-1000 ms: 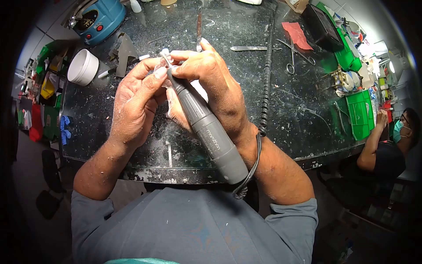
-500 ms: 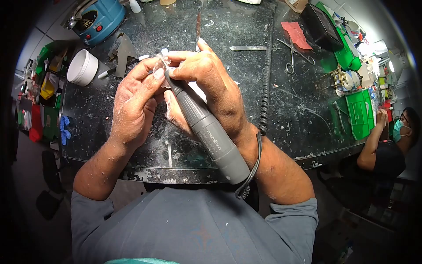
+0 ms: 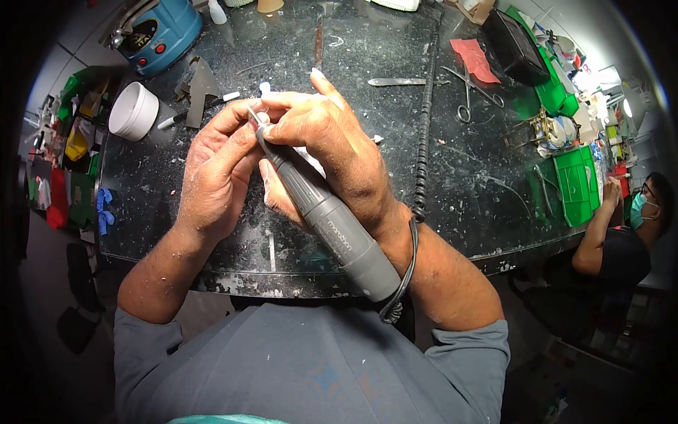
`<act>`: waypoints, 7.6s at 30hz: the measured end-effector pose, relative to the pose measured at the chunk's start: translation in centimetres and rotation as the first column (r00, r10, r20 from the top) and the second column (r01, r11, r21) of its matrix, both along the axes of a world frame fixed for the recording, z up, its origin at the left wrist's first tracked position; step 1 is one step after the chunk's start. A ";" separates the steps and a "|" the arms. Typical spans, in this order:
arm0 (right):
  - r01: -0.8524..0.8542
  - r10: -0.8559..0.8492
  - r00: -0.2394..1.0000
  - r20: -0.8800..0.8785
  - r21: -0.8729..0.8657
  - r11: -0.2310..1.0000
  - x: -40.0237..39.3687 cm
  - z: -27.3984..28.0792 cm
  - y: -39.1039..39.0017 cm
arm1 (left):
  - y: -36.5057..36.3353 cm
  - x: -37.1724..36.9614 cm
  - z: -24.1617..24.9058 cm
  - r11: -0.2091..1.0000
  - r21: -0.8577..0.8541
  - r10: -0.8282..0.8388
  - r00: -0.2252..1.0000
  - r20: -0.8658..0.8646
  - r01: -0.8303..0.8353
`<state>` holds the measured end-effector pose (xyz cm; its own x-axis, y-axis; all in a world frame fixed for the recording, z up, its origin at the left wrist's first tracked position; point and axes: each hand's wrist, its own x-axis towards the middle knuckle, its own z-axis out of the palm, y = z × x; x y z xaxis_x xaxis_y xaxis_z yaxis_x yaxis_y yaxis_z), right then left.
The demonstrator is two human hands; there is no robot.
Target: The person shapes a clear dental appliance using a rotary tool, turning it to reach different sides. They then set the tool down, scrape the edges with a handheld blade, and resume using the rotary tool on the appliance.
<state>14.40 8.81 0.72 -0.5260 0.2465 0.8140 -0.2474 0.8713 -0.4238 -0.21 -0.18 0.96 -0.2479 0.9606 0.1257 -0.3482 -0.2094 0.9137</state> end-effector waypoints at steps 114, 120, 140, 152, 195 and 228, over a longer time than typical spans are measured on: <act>-0.130 0.127 0.978 -0.165 -0.011 0.991 0.3 0.3 -0.5 | 0.7 -1.2 0.1 0.775 0.606 0.579 0.588 -0.565 -0.181; -0.131 0.130 0.977 -0.171 0.002 0.991 0.3 0.3 -0.2 | 0.4 -1.2 0.1 0.791 0.588 0.562 0.586 -0.584 -0.172; -0.054 0.051 0.990 -0.135 -0.018 0.998 0.1 0.4 -0.6 | -0.4 -0.1 0.8 0.938 0.277 0.308 0.869 -0.386 -0.209; 0.045 -0.049 0.994 -0.100 -0.043 0.998 0.1 0.3 -0.6 | -0.1 0.1 0.5 0.971 0.146 0.197 0.980 -0.023 -0.191; -0.016 0.009 1.000 -0.029 -0.240 0.971 1.0 1.0 0.0 | 0.4 -0.9 -0.3 0.923 0.333 0.286 0.924 -0.253 -0.195; 0.256 -0.155 0.967 0.204 -0.741 0.620 2.3 2.7 2.6 | 0.5 -1.1 -0.3 0.951 0.196 0.268 0.954 -0.135 -0.239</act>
<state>16.68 11.36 3.40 -0.4545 0.8604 0.2305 -0.0113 0.2532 -0.9673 -1.29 0.29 0.66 -0.4437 0.8277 0.3435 -0.1171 -0.4335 0.8935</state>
